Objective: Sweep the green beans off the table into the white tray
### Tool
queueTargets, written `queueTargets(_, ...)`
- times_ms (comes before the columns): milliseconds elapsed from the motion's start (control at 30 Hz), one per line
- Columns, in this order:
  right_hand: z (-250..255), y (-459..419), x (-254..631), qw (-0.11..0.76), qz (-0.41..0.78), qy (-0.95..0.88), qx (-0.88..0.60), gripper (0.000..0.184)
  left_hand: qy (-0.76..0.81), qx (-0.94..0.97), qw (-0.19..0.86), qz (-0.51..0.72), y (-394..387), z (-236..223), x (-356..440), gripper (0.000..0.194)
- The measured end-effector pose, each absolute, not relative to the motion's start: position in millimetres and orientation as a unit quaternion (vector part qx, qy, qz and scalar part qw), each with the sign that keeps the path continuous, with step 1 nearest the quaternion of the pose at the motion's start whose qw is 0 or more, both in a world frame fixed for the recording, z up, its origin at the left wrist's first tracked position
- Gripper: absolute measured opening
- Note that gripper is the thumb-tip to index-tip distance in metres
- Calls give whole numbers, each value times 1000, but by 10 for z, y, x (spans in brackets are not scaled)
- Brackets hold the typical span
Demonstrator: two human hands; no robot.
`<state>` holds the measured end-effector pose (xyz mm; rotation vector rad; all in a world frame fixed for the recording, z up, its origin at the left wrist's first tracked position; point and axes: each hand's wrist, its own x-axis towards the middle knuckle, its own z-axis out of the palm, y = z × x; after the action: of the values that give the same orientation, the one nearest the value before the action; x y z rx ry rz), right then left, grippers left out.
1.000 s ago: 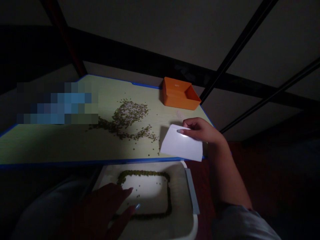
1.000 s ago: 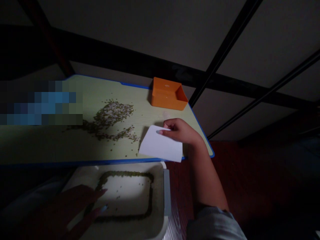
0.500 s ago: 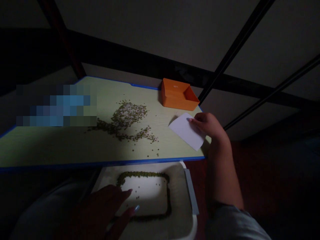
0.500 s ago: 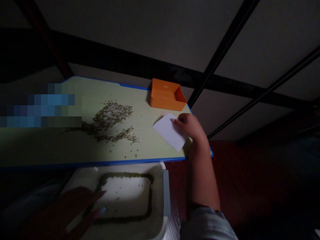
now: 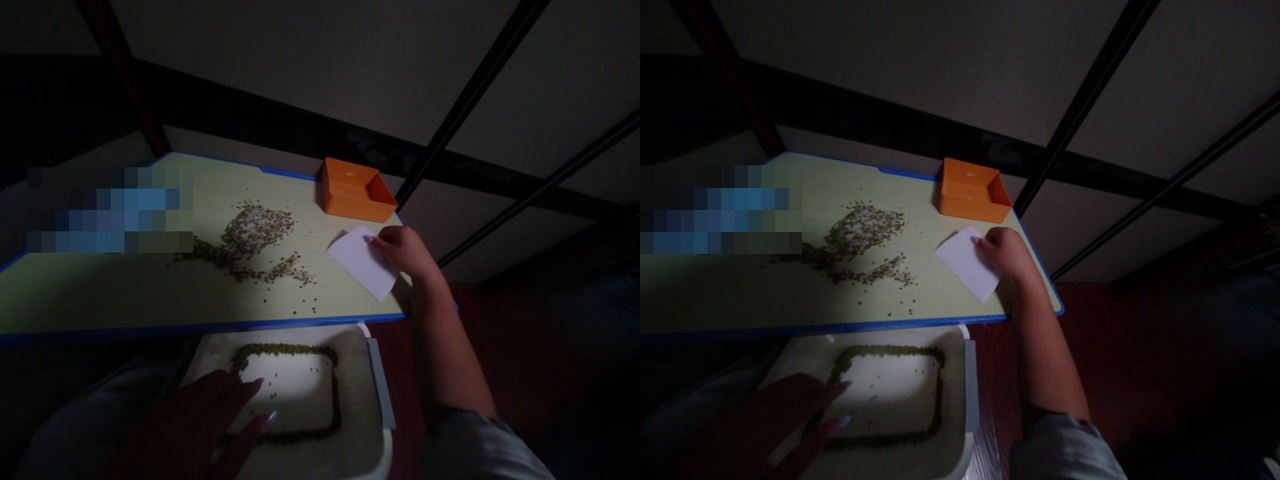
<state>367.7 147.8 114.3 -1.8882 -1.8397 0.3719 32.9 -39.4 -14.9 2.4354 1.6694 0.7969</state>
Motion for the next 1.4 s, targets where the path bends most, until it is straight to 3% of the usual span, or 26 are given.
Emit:
queueTargets(133, 1183, 1456, 3723, 269, 115, -635, -715, 31, 547, 801, 34, 239, -408, -176, 252, 40)
queueTargets(300, 1204, 1353, 3705, 266, 332, -700, -573, 37, 495, 848, -6, 190, -424, -234, 98, 33)
queueTargets(433, 1173, 1333, 3671, 209, 392, -745, -497, 43, 489, 852, -30, 184, -434, -258, 65, 34)
queueTargets(1067, 1128, 1360, 3441, 147, 302, -780, -527, 34, 480, 851, -32, 211, -402, -128, 132, 39)
queueTargets(1400, 1114, 1358, 3434, 189, 233, -777, -554, 36, 463, 849, -45, 251, -367, -42, 168, 38)
